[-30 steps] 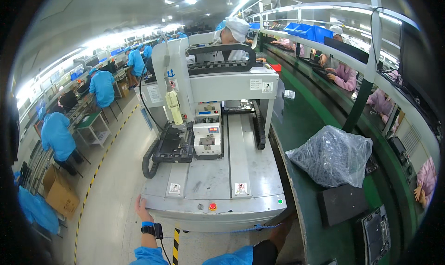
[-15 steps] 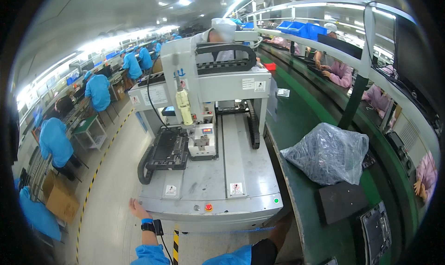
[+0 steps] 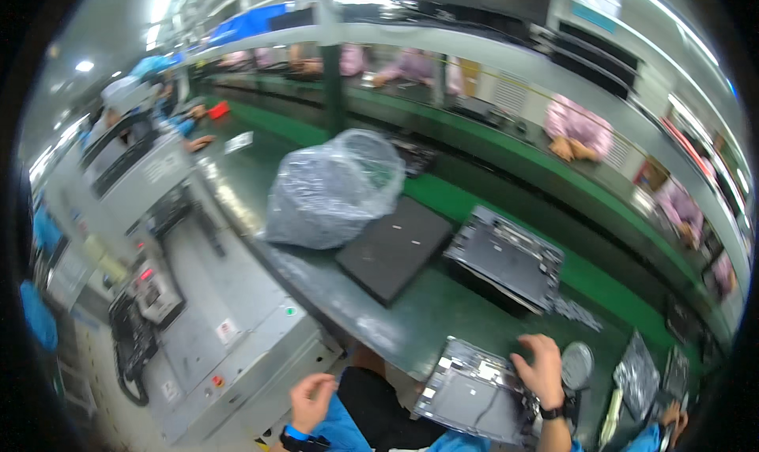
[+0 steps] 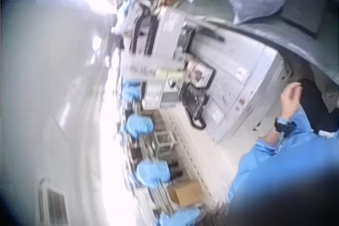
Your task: Assembling internal components of a tablet or laptop device on a factory production line.
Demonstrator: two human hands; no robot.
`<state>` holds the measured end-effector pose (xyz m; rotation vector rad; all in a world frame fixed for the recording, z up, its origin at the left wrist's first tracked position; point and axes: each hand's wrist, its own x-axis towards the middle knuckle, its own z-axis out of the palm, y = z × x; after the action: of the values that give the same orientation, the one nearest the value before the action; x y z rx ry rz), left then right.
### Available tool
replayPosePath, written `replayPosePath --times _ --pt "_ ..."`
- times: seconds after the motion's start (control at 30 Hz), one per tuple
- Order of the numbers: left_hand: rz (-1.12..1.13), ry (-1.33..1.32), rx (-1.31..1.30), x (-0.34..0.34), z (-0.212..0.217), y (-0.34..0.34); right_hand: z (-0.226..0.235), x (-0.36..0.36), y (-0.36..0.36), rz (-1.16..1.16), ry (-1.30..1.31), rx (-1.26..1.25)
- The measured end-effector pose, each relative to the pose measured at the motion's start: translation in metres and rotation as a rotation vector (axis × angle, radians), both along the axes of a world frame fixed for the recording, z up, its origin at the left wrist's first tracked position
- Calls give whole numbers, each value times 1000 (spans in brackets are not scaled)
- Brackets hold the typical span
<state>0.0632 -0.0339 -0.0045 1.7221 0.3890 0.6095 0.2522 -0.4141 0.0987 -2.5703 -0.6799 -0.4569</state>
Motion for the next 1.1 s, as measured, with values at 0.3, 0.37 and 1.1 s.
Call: replayPosePath --times 0.3,0.37,1.1 --pt "-647 160 -486 51 5 -142 -10 13 -24 59 552 -1" --pt "-640 242 -609 52 6 -146 -18 15 -37 59 591 28" --pt "-389 58 -779 85 56 -109 36 6 -74 240 986 1150"
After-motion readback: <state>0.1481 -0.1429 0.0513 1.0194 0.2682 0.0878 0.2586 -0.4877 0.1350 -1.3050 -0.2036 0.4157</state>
